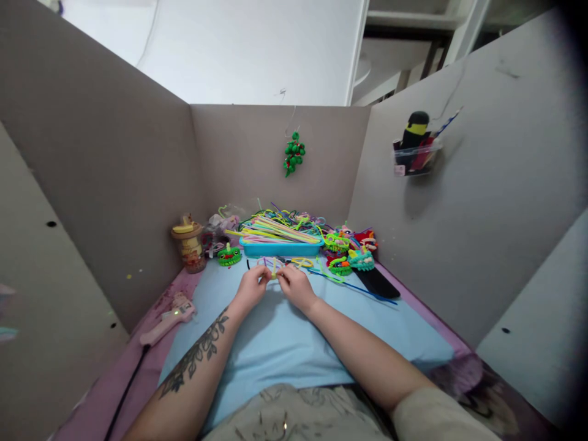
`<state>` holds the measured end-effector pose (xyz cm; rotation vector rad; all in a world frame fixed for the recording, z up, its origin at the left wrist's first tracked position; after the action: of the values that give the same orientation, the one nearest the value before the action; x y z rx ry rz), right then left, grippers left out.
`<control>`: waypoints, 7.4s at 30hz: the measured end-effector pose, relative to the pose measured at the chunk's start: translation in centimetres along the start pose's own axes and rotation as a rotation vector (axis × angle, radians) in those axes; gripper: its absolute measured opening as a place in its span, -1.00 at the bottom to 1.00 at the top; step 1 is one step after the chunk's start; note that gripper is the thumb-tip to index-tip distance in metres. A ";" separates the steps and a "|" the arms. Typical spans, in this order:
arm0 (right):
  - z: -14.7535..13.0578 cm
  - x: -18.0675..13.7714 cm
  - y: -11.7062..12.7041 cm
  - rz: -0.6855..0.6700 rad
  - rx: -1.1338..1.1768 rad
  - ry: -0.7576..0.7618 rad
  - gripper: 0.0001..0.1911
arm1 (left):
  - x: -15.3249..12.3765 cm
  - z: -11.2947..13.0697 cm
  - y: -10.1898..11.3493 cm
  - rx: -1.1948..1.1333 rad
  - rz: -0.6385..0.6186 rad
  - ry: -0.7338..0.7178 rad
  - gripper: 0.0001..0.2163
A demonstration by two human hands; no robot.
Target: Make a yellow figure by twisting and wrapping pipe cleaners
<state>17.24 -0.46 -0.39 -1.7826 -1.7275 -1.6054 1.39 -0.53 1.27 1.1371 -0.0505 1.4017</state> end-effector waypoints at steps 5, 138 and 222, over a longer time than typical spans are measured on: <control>0.1 0.0 0.1 -0.035 -0.040 -0.015 -0.82 | 0.1 -0.1 0.3 0.068 -0.024 -0.135 -0.83; 1.0 0.3 0.1 0.045 0.239 0.055 -0.88 | 0.1 0.3 0.0 -0.274 -0.032 0.144 -0.84; 1.0 0.5 0.6 -0.084 -0.235 0.150 -0.87 | 0.1 1.1 1.0 0.398 -0.236 -0.353 -0.88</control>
<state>18.15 0.41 -0.16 -1.6528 -1.6230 -1.9952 1.30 -1.42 2.44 1.6560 0.1136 1.0120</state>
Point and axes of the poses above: each hand's wrist, its own x-axis towards the middle knuckle, its own y-axis out of the back of the hand, z = x × y, the point moved 1 cm from there along x, towards the middle knuckle, and after that the axes turned 3 degrees about x, right-handed, at the moved point
